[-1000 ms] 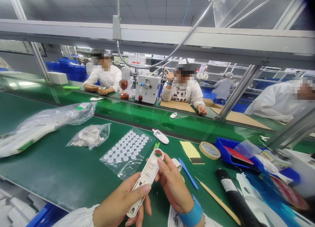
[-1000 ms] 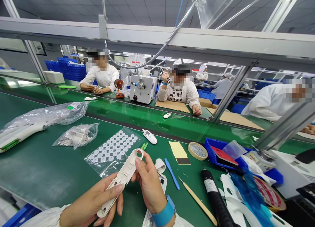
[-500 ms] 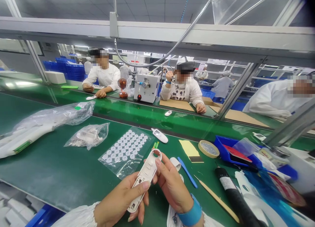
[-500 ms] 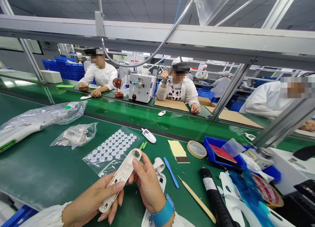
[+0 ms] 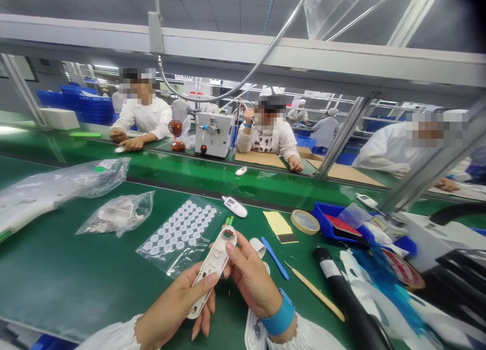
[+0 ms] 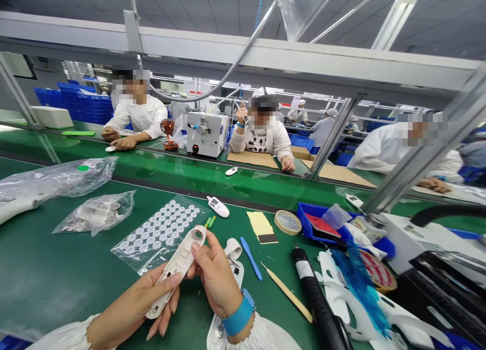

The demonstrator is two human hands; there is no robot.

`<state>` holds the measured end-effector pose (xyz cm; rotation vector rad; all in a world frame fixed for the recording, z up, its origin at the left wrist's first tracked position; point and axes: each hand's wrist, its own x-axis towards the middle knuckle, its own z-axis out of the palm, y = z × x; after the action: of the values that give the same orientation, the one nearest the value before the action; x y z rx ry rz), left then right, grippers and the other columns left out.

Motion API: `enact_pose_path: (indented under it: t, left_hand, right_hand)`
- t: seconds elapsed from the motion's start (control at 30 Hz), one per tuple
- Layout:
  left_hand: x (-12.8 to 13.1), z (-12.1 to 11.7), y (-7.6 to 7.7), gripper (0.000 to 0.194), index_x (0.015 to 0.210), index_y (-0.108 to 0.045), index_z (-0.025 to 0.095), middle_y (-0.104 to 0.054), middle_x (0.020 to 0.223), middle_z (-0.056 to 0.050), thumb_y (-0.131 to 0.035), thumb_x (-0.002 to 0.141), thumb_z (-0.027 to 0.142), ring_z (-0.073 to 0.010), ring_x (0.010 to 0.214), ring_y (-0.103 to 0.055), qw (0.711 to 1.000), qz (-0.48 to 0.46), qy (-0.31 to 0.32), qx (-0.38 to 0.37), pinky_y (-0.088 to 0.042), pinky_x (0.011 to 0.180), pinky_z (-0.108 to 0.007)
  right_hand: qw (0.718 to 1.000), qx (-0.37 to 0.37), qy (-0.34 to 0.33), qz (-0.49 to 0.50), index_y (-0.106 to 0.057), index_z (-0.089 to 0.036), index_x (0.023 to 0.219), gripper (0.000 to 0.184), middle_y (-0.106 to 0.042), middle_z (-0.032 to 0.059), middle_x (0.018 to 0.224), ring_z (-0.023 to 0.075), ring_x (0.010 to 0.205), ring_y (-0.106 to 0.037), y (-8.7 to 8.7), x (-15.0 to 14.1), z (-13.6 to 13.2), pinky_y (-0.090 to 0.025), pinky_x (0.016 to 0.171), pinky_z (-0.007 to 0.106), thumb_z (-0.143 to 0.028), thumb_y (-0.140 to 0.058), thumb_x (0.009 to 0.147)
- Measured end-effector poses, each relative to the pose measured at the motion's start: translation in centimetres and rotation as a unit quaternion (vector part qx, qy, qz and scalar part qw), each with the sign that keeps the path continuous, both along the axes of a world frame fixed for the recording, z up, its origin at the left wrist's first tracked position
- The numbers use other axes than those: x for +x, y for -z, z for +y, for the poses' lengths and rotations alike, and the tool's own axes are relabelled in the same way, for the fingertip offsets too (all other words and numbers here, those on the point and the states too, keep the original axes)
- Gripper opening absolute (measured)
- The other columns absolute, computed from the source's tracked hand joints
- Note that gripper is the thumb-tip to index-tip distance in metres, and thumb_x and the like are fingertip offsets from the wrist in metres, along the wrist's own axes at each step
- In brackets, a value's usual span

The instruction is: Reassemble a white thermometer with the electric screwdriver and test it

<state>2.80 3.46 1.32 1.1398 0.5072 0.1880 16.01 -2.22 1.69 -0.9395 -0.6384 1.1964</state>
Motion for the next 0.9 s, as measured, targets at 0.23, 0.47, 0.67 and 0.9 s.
enact_pose_path:
  t: [0.23, 0.47, 0.67, 0.9]
  left_hand:
    - [-0.3, 0.9, -0.5, 0.038, 0.076, -0.044, 0.017, -0.049, 0.053, 0.005, -0.052, 0.078, 0.054, -0.0048, 0.036, -0.043, 0.998, 0.031, -0.023, 0.049, -0.03, 0.033, -0.013]
    - [0.0, 2.1, -0.8, 0.034, 0.084, -0.049, 0.018, -0.046, 0.053, 0.004, -0.053, 0.078, 0.052, -0.0066, 0.042, -0.032, 0.997, 0.062, -0.047, -0.005, -0.031, 0.038, -0.016]
    - [0.4, 2.7, -0.7, 0.039, 0.102, -0.054, 0.018, -0.05, 0.065, 0.001, -0.062, 0.074, 0.045, -0.0077, 0.049, -0.036, 0.99, 0.087, -0.051, -0.096, -0.036, 0.043, -0.018]
    - [0.0, 2.8, -0.3, 0.046, 0.111, -0.048, 0.017, -0.056, 0.075, -0.001, -0.064, 0.075, 0.04, -0.0091, 0.055, -0.046, 0.989, 0.081, -0.053, -0.108, -0.041, 0.046, -0.019]
  right_hand:
    - [0.96, -0.087, 0.055, -0.261, -0.014, -0.027, 0.137, 0.075, -0.044, 0.0065, 0.119, 0.0097, 0.082, -0.053, -1.2, 1.1, -3.4, -0.045, 0.077, 0.024, -0.047, -0.056, 0.078]
    - [0.696, -0.205, 0.237, -0.646, -0.053, -0.027, 0.115, 0.036, -0.053, 0.0034, 0.115, 0.0154, 0.097, -0.055, -1.3, 9.1, -15.8, -0.049, 0.084, 0.025, -0.046, -0.044, 0.085]
    - [0.506, -0.214, 0.192, -0.813, -0.061, -0.025, 0.107, 0.036, -0.061, 0.0046, 0.1, 0.0152, 0.085, -0.062, 1.3, 12.9, -20.9, -0.054, 0.071, 0.025, -0.023, -0.031, 0.086]
    - [0.509, -0.232, 0.07, -0.826, -0.051, -0.027, 0.121, 0.051, -0.054, 0.0048, 0.115, 0.012, 0.099, -0.058, 1.2, 13.8, -20.9, -0.052, 0.079, 0.019, -0.006, -0.025, 0.082]
